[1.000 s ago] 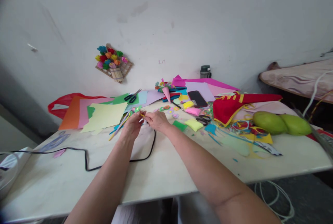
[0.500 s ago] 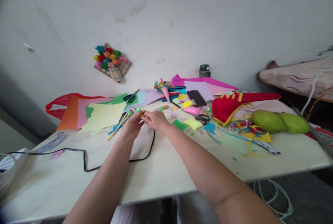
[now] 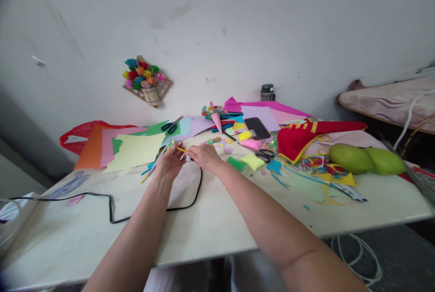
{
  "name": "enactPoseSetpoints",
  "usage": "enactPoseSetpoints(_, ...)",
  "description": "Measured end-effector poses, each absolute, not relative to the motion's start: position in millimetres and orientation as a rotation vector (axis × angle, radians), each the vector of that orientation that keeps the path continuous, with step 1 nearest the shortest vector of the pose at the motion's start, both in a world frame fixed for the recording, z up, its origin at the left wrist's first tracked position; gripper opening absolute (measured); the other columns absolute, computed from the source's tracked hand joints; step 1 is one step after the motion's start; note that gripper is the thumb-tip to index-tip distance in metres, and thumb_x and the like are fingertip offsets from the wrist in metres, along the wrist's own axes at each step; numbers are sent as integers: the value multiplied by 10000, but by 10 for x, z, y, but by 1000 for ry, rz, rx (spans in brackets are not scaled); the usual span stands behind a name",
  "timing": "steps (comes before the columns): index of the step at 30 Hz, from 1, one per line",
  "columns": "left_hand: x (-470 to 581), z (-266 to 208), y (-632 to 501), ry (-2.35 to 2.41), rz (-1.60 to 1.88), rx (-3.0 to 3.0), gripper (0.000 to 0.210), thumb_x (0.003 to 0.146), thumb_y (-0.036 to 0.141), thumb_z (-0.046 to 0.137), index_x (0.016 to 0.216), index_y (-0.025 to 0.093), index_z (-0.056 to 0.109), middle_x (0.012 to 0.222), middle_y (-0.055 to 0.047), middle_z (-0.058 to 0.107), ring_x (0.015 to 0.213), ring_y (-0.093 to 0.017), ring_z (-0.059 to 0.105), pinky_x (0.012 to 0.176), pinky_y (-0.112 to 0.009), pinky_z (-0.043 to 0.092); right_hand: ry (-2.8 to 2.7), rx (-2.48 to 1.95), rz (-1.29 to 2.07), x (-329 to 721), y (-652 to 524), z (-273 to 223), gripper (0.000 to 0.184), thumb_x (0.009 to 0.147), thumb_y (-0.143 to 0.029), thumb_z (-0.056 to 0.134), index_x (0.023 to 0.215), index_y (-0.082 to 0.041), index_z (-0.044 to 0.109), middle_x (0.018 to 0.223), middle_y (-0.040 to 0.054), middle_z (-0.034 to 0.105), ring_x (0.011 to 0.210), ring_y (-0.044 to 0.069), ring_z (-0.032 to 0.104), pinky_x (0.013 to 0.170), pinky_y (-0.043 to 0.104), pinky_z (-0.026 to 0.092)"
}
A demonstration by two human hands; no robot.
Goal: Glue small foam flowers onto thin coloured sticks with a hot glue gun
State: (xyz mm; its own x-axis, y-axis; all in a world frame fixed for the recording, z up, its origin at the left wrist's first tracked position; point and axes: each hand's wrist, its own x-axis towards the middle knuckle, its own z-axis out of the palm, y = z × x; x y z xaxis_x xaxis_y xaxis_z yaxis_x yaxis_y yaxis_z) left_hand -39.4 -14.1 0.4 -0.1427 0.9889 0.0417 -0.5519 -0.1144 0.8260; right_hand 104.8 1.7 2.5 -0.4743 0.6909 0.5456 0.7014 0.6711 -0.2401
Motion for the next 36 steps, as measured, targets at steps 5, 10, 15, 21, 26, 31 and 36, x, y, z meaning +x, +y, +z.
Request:
enactPoseSetpoints(5,-428,24,-115,850,1742,769,206,610,399,654,705,230,583,806,21,639,817,-127,559,648,-243,349,-2191,-1094,60,1055,52,-15,289,852,-364,402,813,-214,646,729,24,654,671,133,548,575,227,279)
enactPoseSetpoints(10,-337,-29,-112,913,1712,779,235,585,394,681,728,224,603,819,14,636,830,-125,553,653,-239,327,-2083,-1008,255,991,62,-44,261,843,-312,427,755,-185,637,676,12,637,629,111,532,581,207,301)
enactPoseSetpoints(15,-328,-82,-93,915,1712,840,201,581,359,685,694,210,611,804,19,641,786,-114,553,641,-231,324,-2098,-964,376,979,20,-19,264,845,-318,426,726,-179,617,587,-12,587,574,98,506,546,197,292)
enactPoseSetpoints(21,-469,-28,-78,932,1803,778,163,602,332,657,692,212,595,764,27,642,765,-114,563,637,-238,325,-2216,-882,417,1034,26,-28,236,811,-296,481,642,-175,593,487,-35,529,522,87,480,515,193,277)
enactPoseSetpoints(26,-375,-71,-89,1021,1789,847,221,596,359,666,744,205,610,778,9,650,749,-115,561,623,-225,318,-2156,-911,528,1000,57,-86,302,811,-307,477,559,-157,551,425,-38,496,451,77,457,502,196,297)
enactPoseSetpoints(31,-262,-126,-91,964,1690,917,256,566,352,694,709,158,611,693,-8,639,629,-95,542,616,-222,343,-2065,-881,787,961,47,-113,315,831,-338,418,589,-162,518,425,-54,478,328,69,412,430,208,317)
enactPoseSetpoints(36,-383,-110,-72,986,1740,841,249,566,338,696,716,167,596,676,7,630,638,-79,550,574,-188,344,-2130,-800,888,967,25,-131,264,792,-313,480,571,-170,492,444,-57,496,326,64,415,406,198,316)
